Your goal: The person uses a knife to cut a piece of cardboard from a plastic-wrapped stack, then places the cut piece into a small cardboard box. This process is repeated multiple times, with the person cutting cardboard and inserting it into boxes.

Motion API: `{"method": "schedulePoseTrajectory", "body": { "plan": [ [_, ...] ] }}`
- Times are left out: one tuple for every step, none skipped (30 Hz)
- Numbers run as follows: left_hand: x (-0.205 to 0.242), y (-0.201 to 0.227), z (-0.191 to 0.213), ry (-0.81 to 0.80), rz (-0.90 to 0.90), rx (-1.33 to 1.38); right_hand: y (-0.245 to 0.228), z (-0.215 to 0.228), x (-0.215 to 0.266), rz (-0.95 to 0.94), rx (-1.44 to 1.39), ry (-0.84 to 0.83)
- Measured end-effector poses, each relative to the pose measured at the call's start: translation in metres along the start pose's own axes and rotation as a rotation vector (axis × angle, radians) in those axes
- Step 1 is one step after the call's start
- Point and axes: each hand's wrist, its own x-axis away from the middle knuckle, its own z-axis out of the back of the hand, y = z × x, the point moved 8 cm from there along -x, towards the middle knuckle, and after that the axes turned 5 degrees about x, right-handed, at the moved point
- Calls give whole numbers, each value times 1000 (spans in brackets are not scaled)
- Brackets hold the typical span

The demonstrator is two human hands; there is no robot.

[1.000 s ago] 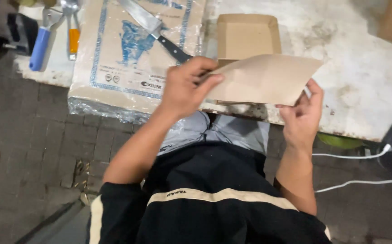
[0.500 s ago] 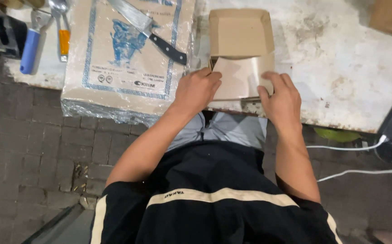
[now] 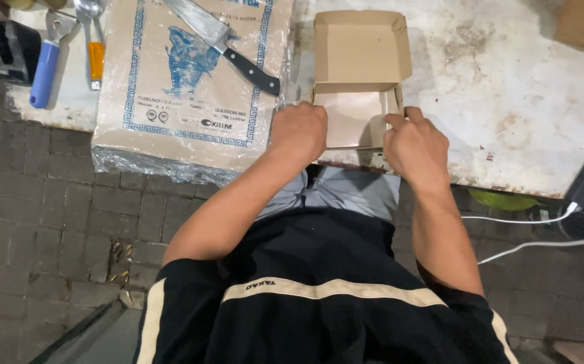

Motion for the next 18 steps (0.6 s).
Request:
{"method": "schedulePoseTrajectory", "body": {
  "plan": [
    [-2, 3, 7, 9, 8, -18, -1, 0, -2, -10, -2, -38],
    [-5, 6, 9, 16, 5, -20, -2, 2, -4, -10, -2, -30],
    [-5, 7, 5, -1, 15, -8, 0, -1, -3, -40, -16, -60],
    [-4, 8, 1, -18, 25, 5, 1, -5, -1, -69, -30, -90],
    [-3, 7, 1, -21, 27, 6, -1, 1, 3, -68, -30, -94],
    [-3, 8, 0, -22, 4, 5, -5, 9, 7, -32, -91, -69],
    [-4, 8, 2, -18, -19, 3, -10, 19, 9, 5, -151, -38],
    [15, 16, 31, -15, -18, 2, -11, 21, 17, 8, -150, -36],
    [31, 24, 63, 7, -32, 115, -14, 34, 22, 56, -403, 85],
    [47, 32, 94, 28, -46, 228, -14, 47, 28, 105, -656, 207],
    [47, 32, 106, 30, -47, 227, -2, 27, 32, 106, -656, 210],
    [49, 28, 126, 155, -29, 276, 11, 9, 36, 109, -786, 251],
    [54, 24, 142, 271, -6, 329, 24, -12, 45, 107, -916, 281],
    [35, 10, 132, 264, -2, 331, 18, -13, 46, 102, -917, 274],
    [17, -12, 117, 249, 86, 521, 12, -11, 49, 107, -948, 300],
    [1, -32, 101, 230, 176, 711, 7, -8, 52, 111, -980, 326],
    [-12, -35, 98, 232, 168, 711, 6, -13, 51, 111, -977, 333],
    [-25, -44, 85, 170, 281, 884, 4, -11, 52, 148, -964, 403]
  ]
}}
